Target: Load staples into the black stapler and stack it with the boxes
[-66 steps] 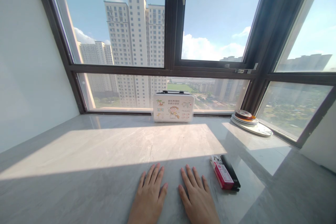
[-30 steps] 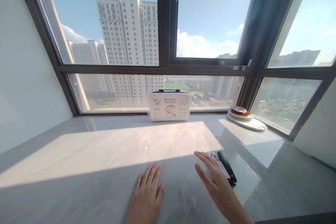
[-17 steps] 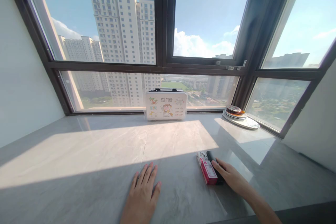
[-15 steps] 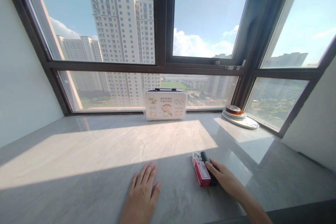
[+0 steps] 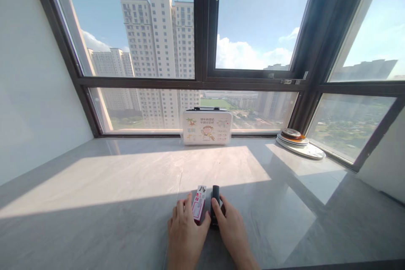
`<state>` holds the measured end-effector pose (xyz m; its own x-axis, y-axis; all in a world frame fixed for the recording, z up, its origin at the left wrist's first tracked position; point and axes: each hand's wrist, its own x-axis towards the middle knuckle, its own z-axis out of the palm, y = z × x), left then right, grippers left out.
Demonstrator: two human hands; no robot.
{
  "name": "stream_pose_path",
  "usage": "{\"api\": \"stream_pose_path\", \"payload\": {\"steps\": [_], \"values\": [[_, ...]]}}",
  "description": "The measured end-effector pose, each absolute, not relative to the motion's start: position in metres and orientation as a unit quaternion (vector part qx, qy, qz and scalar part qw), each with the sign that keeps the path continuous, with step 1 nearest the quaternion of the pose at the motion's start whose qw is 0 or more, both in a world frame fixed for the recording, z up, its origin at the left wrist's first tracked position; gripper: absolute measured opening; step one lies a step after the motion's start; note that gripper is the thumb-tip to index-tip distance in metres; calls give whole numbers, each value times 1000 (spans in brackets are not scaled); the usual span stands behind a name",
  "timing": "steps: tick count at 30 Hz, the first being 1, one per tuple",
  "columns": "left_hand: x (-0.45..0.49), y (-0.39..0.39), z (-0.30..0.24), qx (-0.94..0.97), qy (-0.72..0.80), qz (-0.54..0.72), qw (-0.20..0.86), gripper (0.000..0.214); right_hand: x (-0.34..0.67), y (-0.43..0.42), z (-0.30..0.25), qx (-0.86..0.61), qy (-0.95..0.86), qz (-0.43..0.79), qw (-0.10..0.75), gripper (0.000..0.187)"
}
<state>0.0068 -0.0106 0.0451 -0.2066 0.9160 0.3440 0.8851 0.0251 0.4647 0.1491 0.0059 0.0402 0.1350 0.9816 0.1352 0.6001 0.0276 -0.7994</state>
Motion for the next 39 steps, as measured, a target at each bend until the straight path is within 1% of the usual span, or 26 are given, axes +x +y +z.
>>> {"api": "stream_pose_path", "payload": {"steps": [3, 5, 9, 14, 19, 23, 26, 28, 31, 34, 36, 39], "values": [[5, -12, 42, 641, 704, 305, 14, 34, 164, 4, 33, -634, -604, 270, 400, 59], [-9, -9, 39, 638, 700, 321, 15, 28, 172, 1, 30, -623, -605, 289, 403, 58], [-44, 11, 38, 622, 704, 344, -4, 35, 178, -7, 30, -621, -601, 300, 405, 56], [-68, 38, 42, 613, 714, 339, -1, 34, 176, -10, 32, -617, -601, 301, 409, 54], [-87, 12, 35, 586, 728, 354, -24, 36, 177, -8, 29, -613, -601, 305, 412, 56], [-103, -19, 26, 596, 741, 308, -32, 31, 177, -10, 28, -632, -594, 296, 399, 58], [-95, -27, 30, 591, 742, 306, -75, 35, 176, -13, 29, -637, -603, 286, 387, 58], [-77, -24, 36, 612, 718, 321, -84, 35, 175, -16, 32, -633, -610, 286, 381, 57], [-41, -9, 44, 679, 653, 335, -12, 34, 173, -22, 34, -628, -613, 289, 381, 56], [-15, 10, 46, 703, 628, 328, 64, 37, 175, -26, 34, -621, -624, 292, 373, 57], [-9, 19, 44, 707, 622, 327, 85, 40, 181, -27, 34, -618, -634, 291, 362, 58], [-13, 16, 40, 682, 640, 347, 74, 44, 198, -24, 36, -626, -642, 279, 343, 62]]}}
